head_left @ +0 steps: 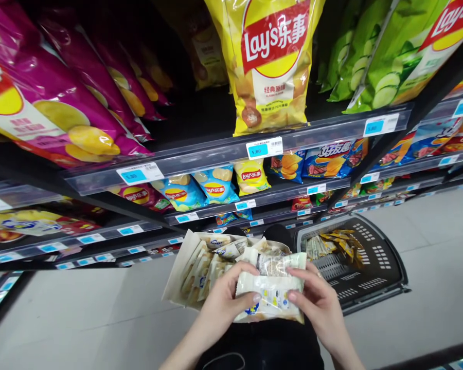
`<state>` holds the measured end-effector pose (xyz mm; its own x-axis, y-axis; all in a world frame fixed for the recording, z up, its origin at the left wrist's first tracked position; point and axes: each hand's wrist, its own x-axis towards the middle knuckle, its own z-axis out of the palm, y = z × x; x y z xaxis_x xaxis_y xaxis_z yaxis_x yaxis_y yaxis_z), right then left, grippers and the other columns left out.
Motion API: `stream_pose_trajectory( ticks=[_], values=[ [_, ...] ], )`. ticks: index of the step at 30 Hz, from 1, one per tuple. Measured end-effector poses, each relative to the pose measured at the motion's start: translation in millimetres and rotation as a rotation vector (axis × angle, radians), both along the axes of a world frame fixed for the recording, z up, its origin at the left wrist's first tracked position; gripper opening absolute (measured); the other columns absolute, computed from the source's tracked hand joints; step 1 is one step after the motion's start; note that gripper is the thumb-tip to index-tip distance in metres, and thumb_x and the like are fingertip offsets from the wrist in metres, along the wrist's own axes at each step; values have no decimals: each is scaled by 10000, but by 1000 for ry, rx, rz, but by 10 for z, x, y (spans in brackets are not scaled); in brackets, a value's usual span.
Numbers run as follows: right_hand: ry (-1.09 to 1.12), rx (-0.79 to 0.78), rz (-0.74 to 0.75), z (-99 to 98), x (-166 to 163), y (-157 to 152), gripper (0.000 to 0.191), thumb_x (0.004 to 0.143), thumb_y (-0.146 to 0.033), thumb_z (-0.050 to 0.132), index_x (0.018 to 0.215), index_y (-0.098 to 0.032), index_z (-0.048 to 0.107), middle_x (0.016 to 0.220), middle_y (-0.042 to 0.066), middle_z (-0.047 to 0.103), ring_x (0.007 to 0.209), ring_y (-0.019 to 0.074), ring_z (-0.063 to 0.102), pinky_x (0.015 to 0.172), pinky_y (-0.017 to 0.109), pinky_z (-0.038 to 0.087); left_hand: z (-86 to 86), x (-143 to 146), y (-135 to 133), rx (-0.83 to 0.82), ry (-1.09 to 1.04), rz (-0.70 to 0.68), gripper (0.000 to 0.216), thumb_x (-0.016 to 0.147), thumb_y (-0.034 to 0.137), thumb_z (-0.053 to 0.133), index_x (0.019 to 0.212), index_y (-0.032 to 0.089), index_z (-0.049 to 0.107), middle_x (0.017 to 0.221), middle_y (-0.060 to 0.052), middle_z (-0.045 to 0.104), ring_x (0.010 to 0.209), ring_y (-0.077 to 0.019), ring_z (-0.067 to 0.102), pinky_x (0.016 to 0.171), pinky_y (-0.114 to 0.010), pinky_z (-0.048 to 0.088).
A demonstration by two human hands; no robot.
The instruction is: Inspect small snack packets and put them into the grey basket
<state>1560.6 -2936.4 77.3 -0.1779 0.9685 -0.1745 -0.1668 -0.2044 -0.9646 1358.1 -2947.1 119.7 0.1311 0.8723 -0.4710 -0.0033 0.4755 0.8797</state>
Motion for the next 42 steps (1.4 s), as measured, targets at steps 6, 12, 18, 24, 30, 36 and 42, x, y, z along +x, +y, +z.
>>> stream_pose_trajectory(
  ticks=[6,12,18,24,30,36,42],
  values=[
    [-165,35,44,-13,0,-30,154,752,-376,720,787,-227,725,1136,98,518,967,227,564,716,270,514,83,43,27,118,306,-83,186,702,293,663,758,195,515,842,-21,565,832,-197,559,717,-294,487],
    [-210,25,134,12,11,-4,213,790,-359,671,961,-237,707,1188,99,455,936,213,567,697,269,511,131,91,71,219,446,-112,57,700,233,687,725,193,655,1043,-74,659,1071,-262,537,952,-367,405],
    [-227,56,140,64,-11,20,124,789,-330,666,767,-209,648,936,49,448,720,153,498,530,215,448,116,147,53,194,410,-88,84,722,217,657,684,213,732,911,-61,712,1068,-275,567,960,-378,400],
    [-319,44,240,94,54,-8,74,815,-287,630,836,-222,602,1071,65,415,758,154,497,539,219,445,61,161,30,199,351,74,139,682,154,636,594,204,732,914,-54,693,887,-230,605,744,-299,473],
    [-497,118,370,173,138,12,37,855,-205,535,848,-236,553,1151,71,396,769,152,533,623,259,499,27,166,3,241,337,96,137,704,179,649,603,194,740,892,-58,667,821,-205,591,683,-276,452],
    [-748,413,288,135,42,-10,81,835,-147,541,784,-210,537,1054,93,415,784,183,528,634,298,513,11,164,-4,266,339,111,136,701,205,680,581,202,743,865,-56,666,782,-197,581,685,-278,435],
    [-1034,787,139,159,103,101,63,809,-244,636,746,-246,645,1099,114,451,1106,381,382,854,575,374,20,108,-3,243,392,86,137,690,208,679,568,207,743,701,-42,688,710,-182,563,662,-264,425]
  ],
)
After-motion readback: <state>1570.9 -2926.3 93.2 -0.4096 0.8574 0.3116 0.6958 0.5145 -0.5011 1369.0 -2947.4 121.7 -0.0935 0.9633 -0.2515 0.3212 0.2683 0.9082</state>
